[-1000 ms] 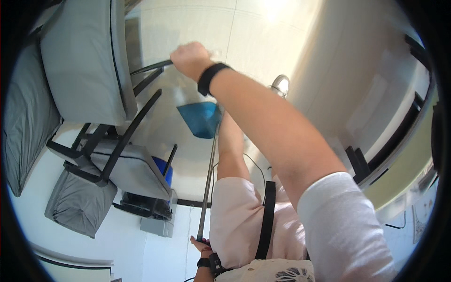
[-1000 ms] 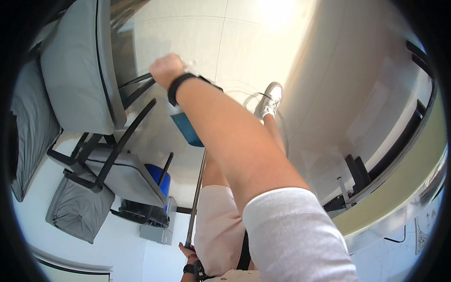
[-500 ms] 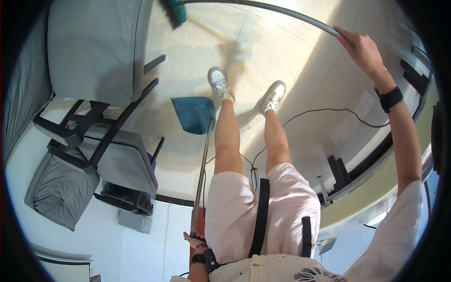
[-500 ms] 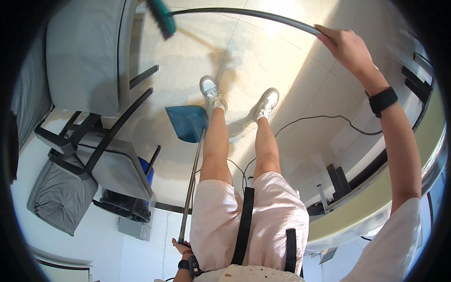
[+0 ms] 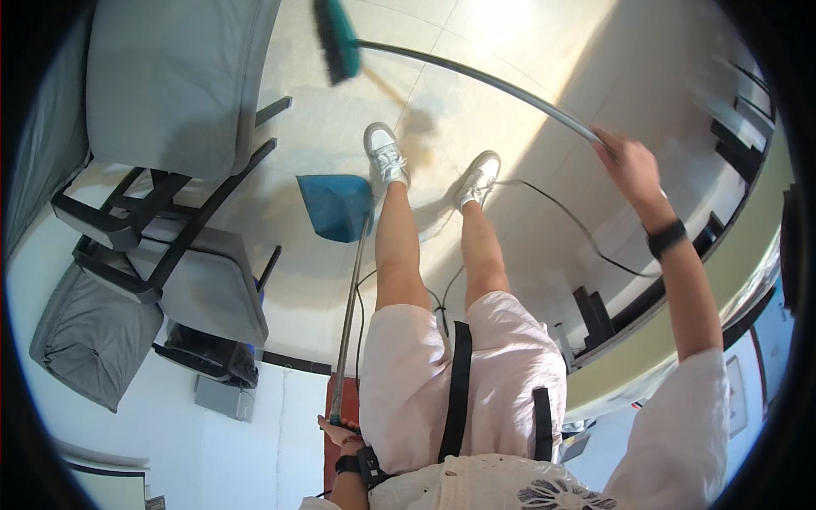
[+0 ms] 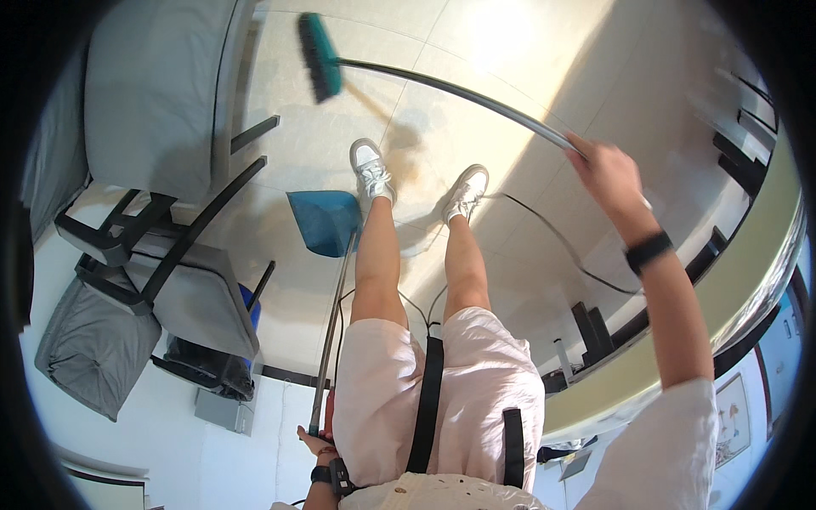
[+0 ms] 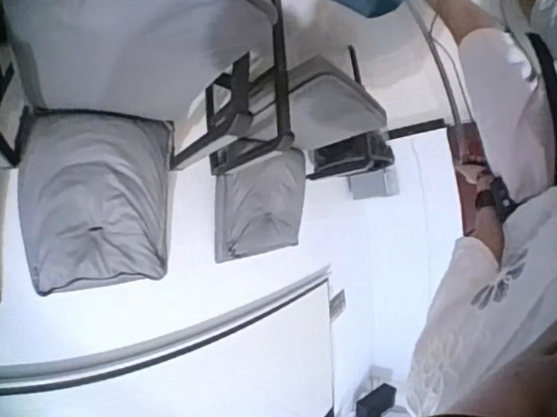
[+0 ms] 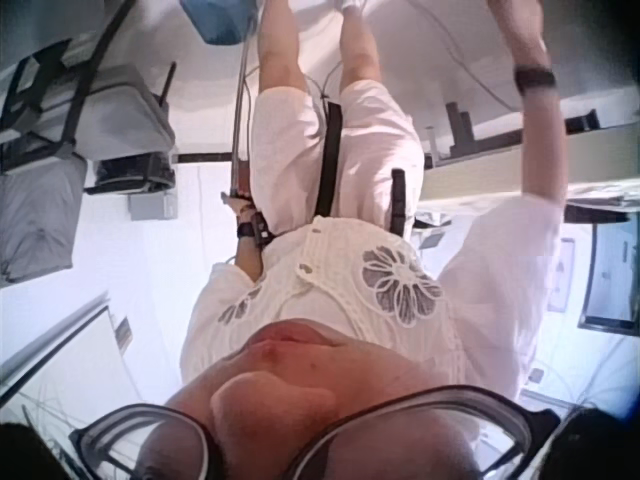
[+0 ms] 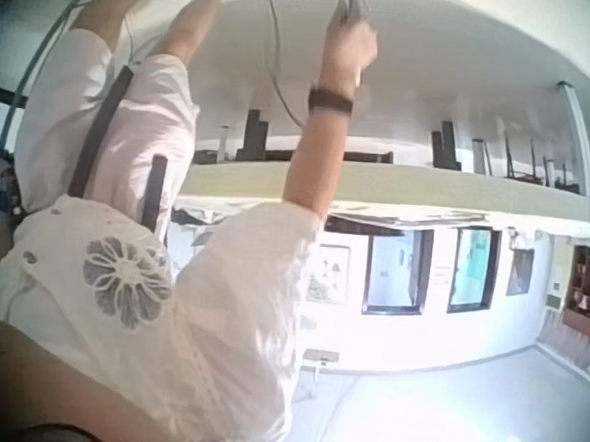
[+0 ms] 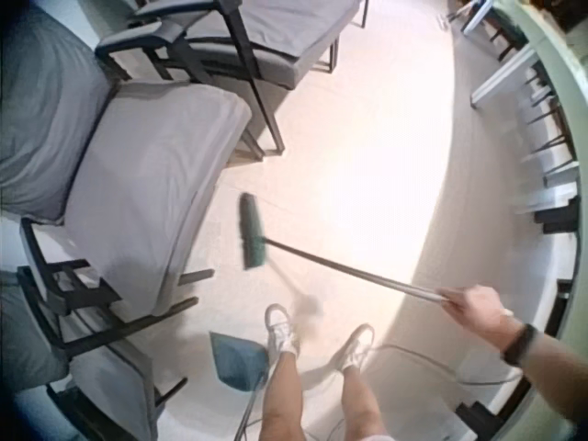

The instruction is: Sweep the floor using a broom and dustpan.

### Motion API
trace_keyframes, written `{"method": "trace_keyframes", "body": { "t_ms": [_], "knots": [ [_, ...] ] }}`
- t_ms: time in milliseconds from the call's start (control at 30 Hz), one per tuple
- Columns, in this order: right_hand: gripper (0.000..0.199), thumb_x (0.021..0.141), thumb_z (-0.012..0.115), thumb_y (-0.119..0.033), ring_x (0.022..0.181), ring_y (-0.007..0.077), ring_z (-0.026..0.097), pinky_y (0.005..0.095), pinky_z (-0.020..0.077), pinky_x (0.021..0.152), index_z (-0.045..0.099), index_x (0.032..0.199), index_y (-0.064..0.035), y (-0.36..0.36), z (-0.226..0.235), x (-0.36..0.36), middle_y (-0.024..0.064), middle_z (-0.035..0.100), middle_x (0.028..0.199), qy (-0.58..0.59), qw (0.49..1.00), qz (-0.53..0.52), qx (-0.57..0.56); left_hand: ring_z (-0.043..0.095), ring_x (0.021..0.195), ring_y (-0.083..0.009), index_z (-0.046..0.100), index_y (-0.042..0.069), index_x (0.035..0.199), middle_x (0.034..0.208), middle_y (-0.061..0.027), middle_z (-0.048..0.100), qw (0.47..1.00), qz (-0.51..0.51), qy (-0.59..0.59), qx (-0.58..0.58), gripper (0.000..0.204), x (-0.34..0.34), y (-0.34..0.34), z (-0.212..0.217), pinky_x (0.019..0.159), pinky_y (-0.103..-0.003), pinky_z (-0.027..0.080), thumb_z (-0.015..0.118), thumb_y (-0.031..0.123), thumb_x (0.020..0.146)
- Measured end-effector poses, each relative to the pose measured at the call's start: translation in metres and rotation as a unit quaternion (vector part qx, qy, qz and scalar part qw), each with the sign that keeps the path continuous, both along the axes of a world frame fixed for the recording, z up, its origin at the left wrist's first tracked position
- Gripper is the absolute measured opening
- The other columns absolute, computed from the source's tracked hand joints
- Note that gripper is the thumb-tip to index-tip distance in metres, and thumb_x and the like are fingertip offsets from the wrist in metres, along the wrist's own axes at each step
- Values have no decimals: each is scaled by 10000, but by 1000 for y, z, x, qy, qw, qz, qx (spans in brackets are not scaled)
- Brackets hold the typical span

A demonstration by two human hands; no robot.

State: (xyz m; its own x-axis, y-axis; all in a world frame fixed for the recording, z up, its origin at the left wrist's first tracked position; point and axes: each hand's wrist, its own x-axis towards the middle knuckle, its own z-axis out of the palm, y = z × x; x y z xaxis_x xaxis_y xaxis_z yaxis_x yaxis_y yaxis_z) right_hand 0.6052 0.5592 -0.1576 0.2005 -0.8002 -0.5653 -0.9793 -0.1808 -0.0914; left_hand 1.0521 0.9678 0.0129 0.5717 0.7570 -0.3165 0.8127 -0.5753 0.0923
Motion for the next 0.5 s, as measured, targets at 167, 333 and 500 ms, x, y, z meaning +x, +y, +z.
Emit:
{"method": "trace_keyframes", "body": {
  "t_ms": [167, 333, 500],
  "knots": [
    [249, 774, 534, -221, 527, 254, 524, 327, 438, 480, 571, 1010, -149, -10, 69, -17, 85, 524, 602, 21, 998, 40, -35, 290, 350, -113, 306, 153, 510, 433, 25, 318, 1000, -7, -3, -5, 547, -12, -22, 0, 330, -228, 252, 471, 661, 628],
    [182, 796, 492, -254, 547, 236, 551, 325, 445, 471, 572, 897, -127, -33, 20, 65, 81, 538, 634, 12, 988, 154, -3, 318, 360, -116, 334, 136, 534, 439, 18, 337, 999, -26, 10, -22, 534, -6, -16, -4, 338, -251, 261, 434, 640, 676],
    [220, 784, 496, -281, 653, 264, 564, 353, 457, 594, 587, 950, -168, -7, 7, 48, 93, 577, 701, -8, 999, -6, 41, 312, 346, -123, 335, 138, 498, 413, 17, 328, 1000, -13, 11, -9, 543, -1, -12, -6, 331, -248, 252, 423, 643, 679]
  ]
}}
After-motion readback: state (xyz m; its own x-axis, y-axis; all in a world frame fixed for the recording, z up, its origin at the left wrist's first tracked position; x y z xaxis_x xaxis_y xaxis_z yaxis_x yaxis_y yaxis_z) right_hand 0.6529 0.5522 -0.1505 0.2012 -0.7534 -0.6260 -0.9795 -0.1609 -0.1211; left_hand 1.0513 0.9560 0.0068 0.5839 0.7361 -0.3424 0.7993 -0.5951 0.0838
